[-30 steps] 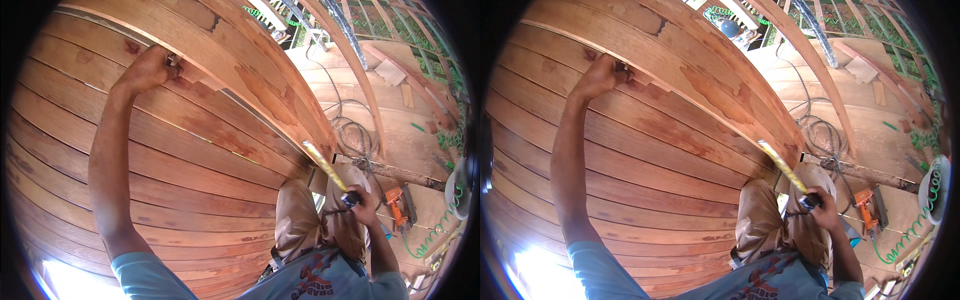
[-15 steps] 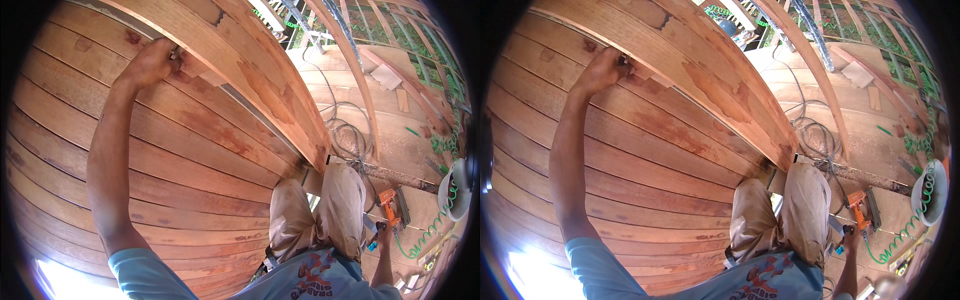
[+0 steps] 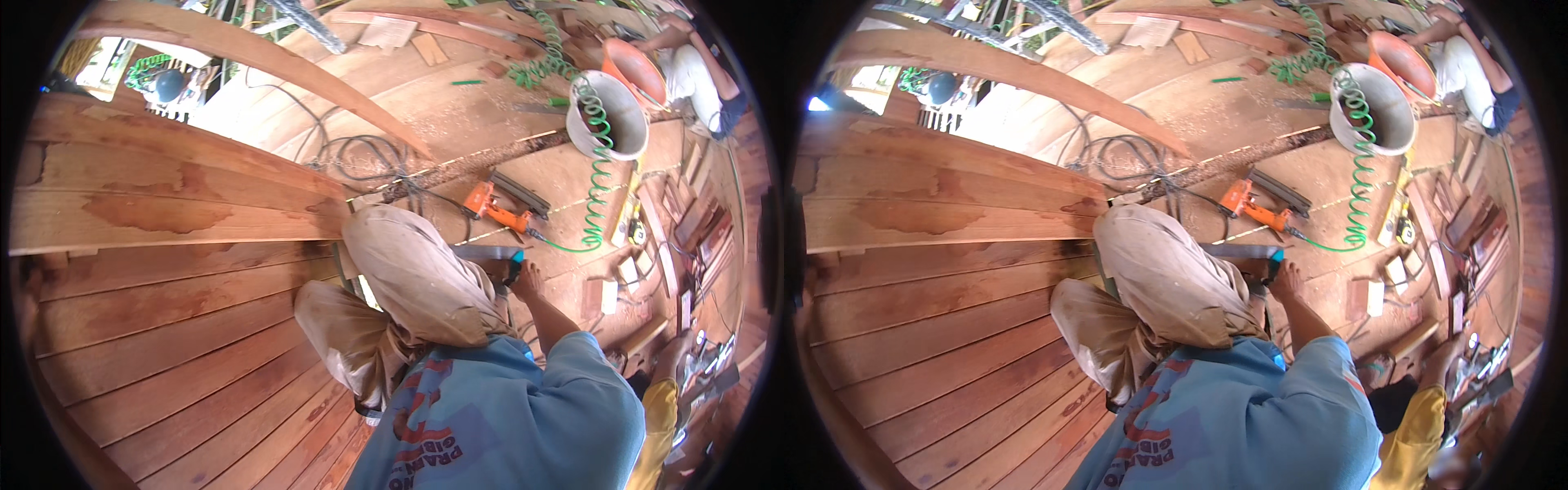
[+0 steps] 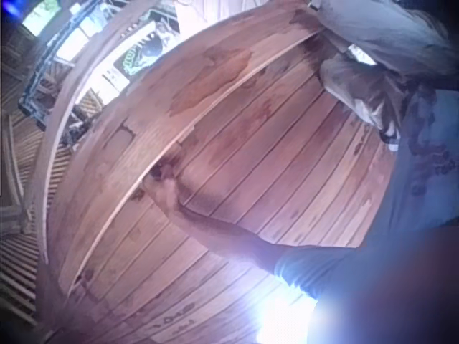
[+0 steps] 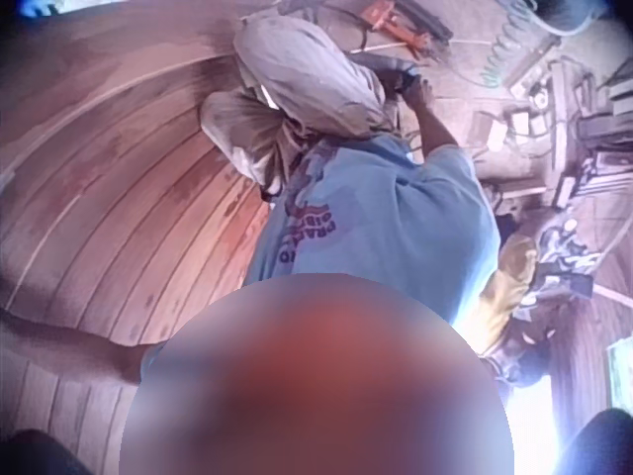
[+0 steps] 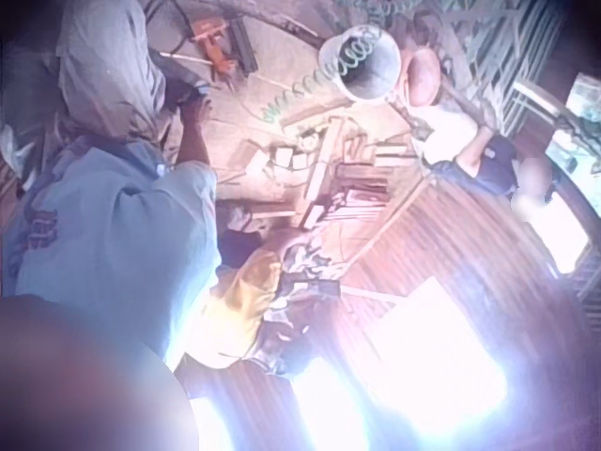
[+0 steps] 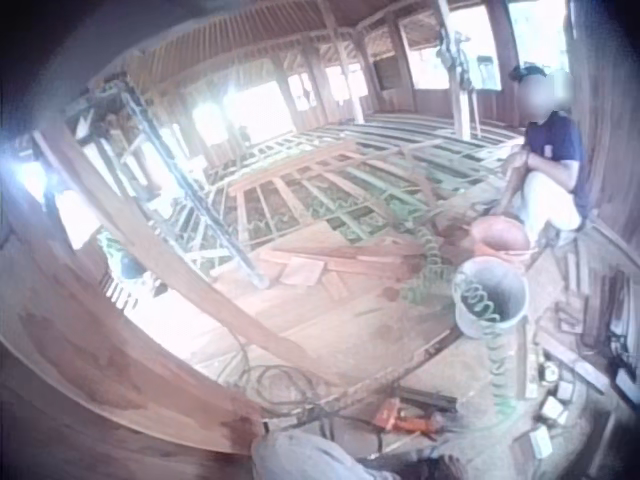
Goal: The person installs wooden planks onto a curved wall using a pneumatic nail gun. They measure and mark the planks with a tape measure and marker, then secure them in place with nails.
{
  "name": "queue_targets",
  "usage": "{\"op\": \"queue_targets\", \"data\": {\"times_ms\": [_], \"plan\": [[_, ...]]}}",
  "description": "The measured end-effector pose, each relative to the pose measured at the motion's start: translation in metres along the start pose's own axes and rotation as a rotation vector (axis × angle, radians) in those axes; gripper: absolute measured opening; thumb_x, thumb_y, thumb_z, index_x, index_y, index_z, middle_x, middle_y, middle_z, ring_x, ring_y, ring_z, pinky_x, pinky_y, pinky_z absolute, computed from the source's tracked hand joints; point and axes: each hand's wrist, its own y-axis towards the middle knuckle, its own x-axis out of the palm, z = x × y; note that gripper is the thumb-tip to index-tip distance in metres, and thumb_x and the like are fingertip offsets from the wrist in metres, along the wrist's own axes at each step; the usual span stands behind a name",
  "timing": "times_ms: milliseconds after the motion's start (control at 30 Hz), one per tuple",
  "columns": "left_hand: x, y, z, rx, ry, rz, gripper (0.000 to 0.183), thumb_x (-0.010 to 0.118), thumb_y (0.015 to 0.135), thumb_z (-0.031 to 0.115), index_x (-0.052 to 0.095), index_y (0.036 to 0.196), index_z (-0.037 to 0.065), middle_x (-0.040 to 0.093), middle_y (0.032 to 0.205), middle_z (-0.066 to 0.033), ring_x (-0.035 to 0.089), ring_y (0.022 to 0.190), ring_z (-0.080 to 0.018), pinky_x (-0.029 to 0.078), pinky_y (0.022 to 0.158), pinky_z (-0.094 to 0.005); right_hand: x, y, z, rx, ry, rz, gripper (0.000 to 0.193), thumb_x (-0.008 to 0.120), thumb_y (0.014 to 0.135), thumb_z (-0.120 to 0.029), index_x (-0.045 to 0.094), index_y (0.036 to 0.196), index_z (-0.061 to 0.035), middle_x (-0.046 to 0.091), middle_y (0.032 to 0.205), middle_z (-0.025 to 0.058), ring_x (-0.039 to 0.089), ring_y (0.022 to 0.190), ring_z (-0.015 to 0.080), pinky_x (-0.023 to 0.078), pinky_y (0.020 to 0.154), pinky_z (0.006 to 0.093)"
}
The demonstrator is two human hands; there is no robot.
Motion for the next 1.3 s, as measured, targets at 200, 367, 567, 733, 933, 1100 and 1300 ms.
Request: {"op": "queue_targets", "data": {"times_ms": [200, 367, 567, 733, 933, 1100, 1300], "plan": [[0.013, 0.006, -0.005, -0.009, -0.047, 0.015, 0.047, 0.065, 0.095, 0.021, 0.056, 0.138, 0.004, 0.06, 0.131, -0.0144, 0.055, 0.125, -0.0284, 0.044, 0.108, -0.0396, -0.017, 0.002, -0.013, -0.135, 0.0, 0.205, 0.059, 0.077, 0.082, -0.037, 0.055, 0.129, -0.0059, 0.056, 0.131, 0.0178, 0.055, 0.121, 0.0403, 0.044, 0.104, 0.0533], [0.001, 0.0, 0.008, 0.007, -0.049, 0.04, 0.042, 0.061, 0.098, 0.02, 0.058, 0.136, 0.003, 0.064, 0.125, -0.0133, 0.058, 0.12, -0.0264, 0.044, 0.106, -0.0375, -0.026, 0.061, -0.034, -0.342, -0.027, 0.421, 0.061, 0.076, 0.08, -0.025, 0.055, 0.136, -0.0079, 0.054, 0.139, 0.0201, 0.051, 0.129, 0.0425, 0.04, 0.11, 0.0527], [-0.04, -0.039, 0.032, -0.056, -0.026, 0.084, 0.037, 0.057, 0.098, 0.017, 0.06, 0.131, 0.0, 0.067, 0.121, -0.0149, 0.064, 0.113, -0.0263, 0.048, 0.101, -0.0386, -0.053, 0.124, -0.094, -0.289, -0.175, 0.121, 0.089, 0.076, 0.081, -0.033, 0.032, 0.156, -0.0131, 0.057, 0.143, 0.0181, 0.054, 0.133, 0.0354, 0.038, 0.112, 0.049], [-0.039, -0.044, 0.064, -0.106, 0.024, 0.054, 0.037, 0.055, 0.098, 0.011, 0.06, 0.132, -0.001, 0.065, 0.127, -0.0184, 0.06, 0.12, -0.0303, 0.046, 0.104, -0.0402, -0.062, 0.132, -0.104, -0.201, -0.268, 0.127, 0.072, 0.078, 0.084, -0.029, 0.036, 0.136, -0.0049, 0.067, 0.123, 0.019, 0.067, 0.115, 0.0341, 0.048, 0.103, 0.0482], [-0.038, -0.054, 0.082, -0.065, 0.01, 0.077, 0.034, 0.055, 0.1, 0.013, 0.062, 0.131, 0.002, 0.064, 0.129, -0.0207, 0.061, 0.122, -0.0347, 0.048, 0.105, -0.043, -0.066, 0.125, -0.124, -0.256, -0.098, 0.276, 0.071, 0.084, 0.078, -0.033, 0.039, 0.126, -0.0042, 0.071, 0.102, 0.0199, 0.071, 0.097, 0.0395, 0.054, 0.087, 0.0484], [-0.033, -0.055, 0.075, 0.055, 0.108, 0.125, 0.038, 0.053, 0.099, 0.007, 0.063, 0.135, 0.008, 0.066, 0.128, -0.0198, 0.062, 0.12, -0.035, 0.05, 0.104, -0.0435, -0.104, 0.101, -0.168, -0.168, 0.679, 0.006, 0.04, 0.074, 0.086, -0.028, 0.051, 0.107, -0.0037, 0.061, 0.074, 0.0076, 0.062, 0.058, 0.0219, 0.051, 0.054, 0.0376], [-0.033, -0.057, 0.076, -0.012, 0.081, 0.096, 0.05, 0.046, 0.092, -0.003, 0.062, 0.137, 0.008, 0.066, 0.128, -0.019, 0.062, 0.121, -0.0354, 0.049, 0.107, -0.0438, -0.173, -0.007, -0.251, -0.571, 1.42, -0.146, 0.016, 0.056, 0.084, -0.011, 0.052, 0.099, -0.0065, 0.052, 0.068, 0.0027, 0.049, 0.051, 0.0127, 0.043, 0.047, 0.0296]]}}
